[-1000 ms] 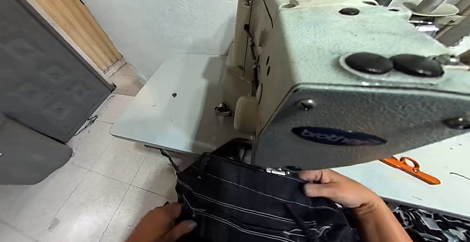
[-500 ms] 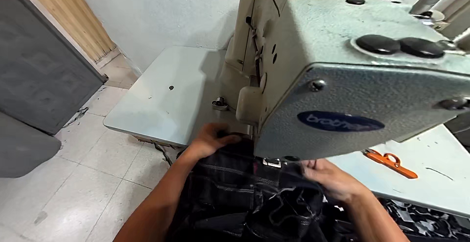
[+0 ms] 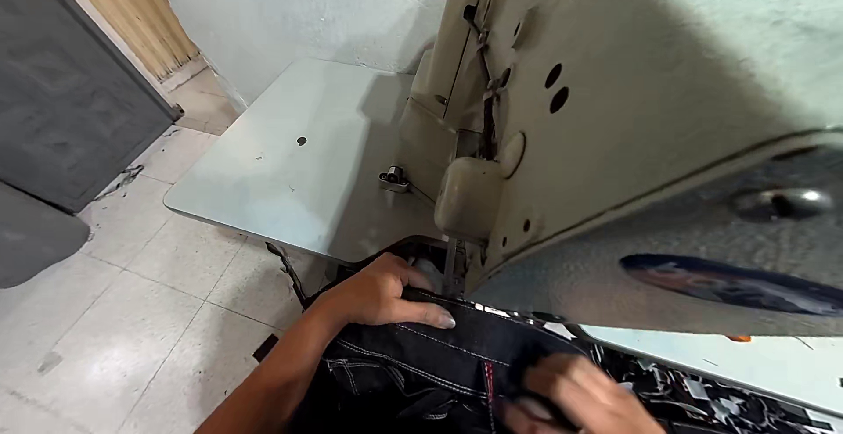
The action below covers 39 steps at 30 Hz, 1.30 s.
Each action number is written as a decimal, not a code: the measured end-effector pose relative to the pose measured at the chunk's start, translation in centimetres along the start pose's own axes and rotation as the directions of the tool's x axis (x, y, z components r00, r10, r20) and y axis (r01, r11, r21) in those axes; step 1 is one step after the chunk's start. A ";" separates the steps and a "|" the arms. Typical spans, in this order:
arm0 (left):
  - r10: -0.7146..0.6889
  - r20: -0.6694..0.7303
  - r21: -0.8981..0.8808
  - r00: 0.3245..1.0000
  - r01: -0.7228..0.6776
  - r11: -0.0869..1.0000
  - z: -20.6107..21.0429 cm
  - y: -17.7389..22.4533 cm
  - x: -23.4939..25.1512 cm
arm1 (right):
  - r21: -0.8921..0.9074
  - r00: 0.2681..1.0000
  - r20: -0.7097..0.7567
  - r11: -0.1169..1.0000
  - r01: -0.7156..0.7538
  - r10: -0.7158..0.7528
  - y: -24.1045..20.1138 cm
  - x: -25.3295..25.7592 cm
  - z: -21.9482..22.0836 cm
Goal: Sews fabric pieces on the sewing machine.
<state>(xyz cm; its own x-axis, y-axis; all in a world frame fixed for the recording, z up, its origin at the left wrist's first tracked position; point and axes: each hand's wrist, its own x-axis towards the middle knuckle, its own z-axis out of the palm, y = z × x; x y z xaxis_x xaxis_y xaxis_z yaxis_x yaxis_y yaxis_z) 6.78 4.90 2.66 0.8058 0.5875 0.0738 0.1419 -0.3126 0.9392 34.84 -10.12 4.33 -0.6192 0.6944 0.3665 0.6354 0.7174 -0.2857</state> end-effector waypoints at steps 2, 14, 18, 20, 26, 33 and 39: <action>0.032 0.040 -0.024 0.999 -0.031 0.999 0.6 0.0 0.2 | -0.055 0.995 0.071 0.996 0.068 -0.064 -1.1 -0.1 0.6; 0.040 -0.081 0.055 0.996 -0.036 0.998 1.4 0.0 -0.4 | -0.205 0.884 -0.438 0.939 -0.276 0.164 -0.3 2.3 1.0; 0.028 -0.087 0.009 0.996 -0.027 1.000 1.3 0.1 -0.4 | 0.465 0.843 -0.250 0.823 -0.327 0.477 -1.2 3.2 0.7; 0.025 -0.105 0.015 0.994 -0.023 1.000 1.4 0.2 -0.5 | 0.486 0.835 -0.213 0.797 -0.359 0.507 -0.5 3.3 1.1; 0.225 -0.411 0.652 0.883 0.112 0.750 3.5 4.2 -1.7 | 0.063 0.853 -0.360 0.922 -0.382 0.378 0.1 4.0 1.5; -0.242 -0.291 -0.365 0.926 0.126 0.923 10.2 6.9 -2.9 | 0.059 0.808 -0.476 0.930 -0.364 0.346 0.1 3.7 3.1; -0.307 -0.419 -0.473 0.854 0.083 0.877 11.3 6.9 -2.3 | -0.141 0.880 -0.423 0.944 -0.299 0.215 -0.9 3.2 3.3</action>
<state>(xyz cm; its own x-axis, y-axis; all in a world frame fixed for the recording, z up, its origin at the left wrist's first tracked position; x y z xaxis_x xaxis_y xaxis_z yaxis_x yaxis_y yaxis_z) 12.40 -7.00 5.16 0.4040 0.9108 -0.0845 -0.0804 0.1274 0.9886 30.80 -8.36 2.81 -0.2130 0.7420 0.6356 0.8495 0.4620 -0.2547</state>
